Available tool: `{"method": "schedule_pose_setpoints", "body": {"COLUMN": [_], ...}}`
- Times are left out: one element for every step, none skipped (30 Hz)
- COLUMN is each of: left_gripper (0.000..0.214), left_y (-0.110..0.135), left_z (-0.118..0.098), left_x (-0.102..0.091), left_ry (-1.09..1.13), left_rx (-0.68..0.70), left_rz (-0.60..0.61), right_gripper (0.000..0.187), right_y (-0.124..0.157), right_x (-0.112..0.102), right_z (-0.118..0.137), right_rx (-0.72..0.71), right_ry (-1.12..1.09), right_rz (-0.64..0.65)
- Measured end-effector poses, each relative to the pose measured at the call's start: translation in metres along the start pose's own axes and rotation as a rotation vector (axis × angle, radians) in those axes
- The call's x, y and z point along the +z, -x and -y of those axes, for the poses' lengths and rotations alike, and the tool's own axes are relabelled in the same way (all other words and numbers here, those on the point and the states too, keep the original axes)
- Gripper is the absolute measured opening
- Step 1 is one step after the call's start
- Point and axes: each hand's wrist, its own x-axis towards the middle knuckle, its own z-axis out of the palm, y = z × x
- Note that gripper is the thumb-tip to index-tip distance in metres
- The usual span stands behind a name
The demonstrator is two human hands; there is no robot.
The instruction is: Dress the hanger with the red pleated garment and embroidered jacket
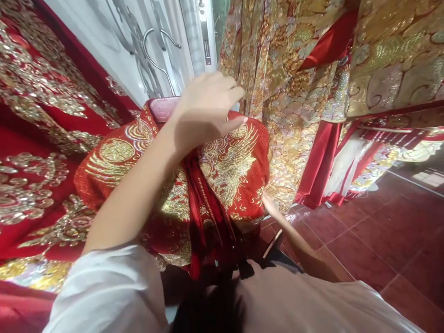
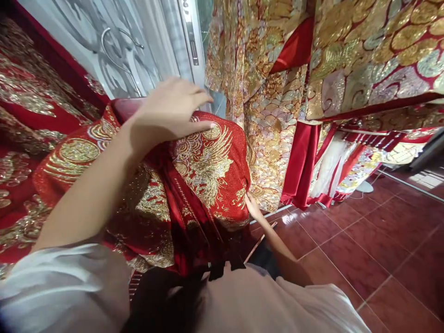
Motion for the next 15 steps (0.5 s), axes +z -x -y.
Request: {"method": "schedule_pose_setpoints", "body": {"left_gripper": [0.023,0.025,0.026,0.029,0.032,0.034,0.034,0.033,0.032,0.032,0.033,0.035,0.035,0.035,0.036], "left_y": [-0.011,-0.02,-0.026,-0.029,-0.032,-0.033,-0.033,-0.033,-0.032,-0.029,-0.025,-0.018,-0.009,0.003,0.018], "left_z": [0.007,0.014,0.021,0.026,0.03,0.031,0.031,0.029,0.027,0.025,0.023,0.024,0.027,0.032,0.04], "left_x": [0.011,0.024,0.036,0.048,0.057,0.063,0.066,0.066,0.062,0.053,0.042,0.028,0.013,-0.002,-0.016], "left_ry": [0.032,0.048,0.053,0.04,0.02,0.004,0.0,0.013,0.042,0.081,0.115,0.13,0.123,0.094,0.045], "left_rx": [-0.008,-0.037,-0.072,-0.105,-0.13,-0.142,-0.142,-0.127,-0.091,-0.045,-0.006,0.016,0.012,-0.026,-0.097], "left_rz": [0.051,0.107,0.154,0.185,0.198,0.197,0.186,0.172,0.159,0.136,0.099,0.053,-0.009,-0.087,-0.162], "right_gripper": [0.06,0.061,0.061,0.06,0.058,0.056,0.052,0.048,0.044,0.04,0.035,0.031,0.03,0.031,0.033], "right_y": [0.006,0.012,0.018,0.023,0.027,0.03,0.033,0.034,0.035,0.036,0.035,0.034,0.032,0.029,0.024], "right_x": [0.005,0.008,0.009,0.009,0.009,0.009,0.01,0.012,0.014,0.015,0.015,0.012,0.006,-0.002,-0.013], "right_z": [-0.002,-0.002,-0.001,0.0,0.001,0.001,0.002,0.002,0.002,0.003,0.006,0.01,0.019,0.031,0.048], "right_rx": [-0.012,-0.026,-0.041,-0.056,-0.071,-0.074,-0.062,-0.037,-0.003,0.034,0.063,0.082,0.08,0.055,0.007], "right_ry": [0.005,0.017,0.03,0.035,0.054,0.11,0.195,0.297,0.401,0.494,0.557,0.586,0.601,0.616,0.617], "right_rz": [0.014,0.02,0.02,0.015,0.008,0.006,0.008,0.017,0.032,0.052,0.075,0.097,0.11,0.094,0.042]}}
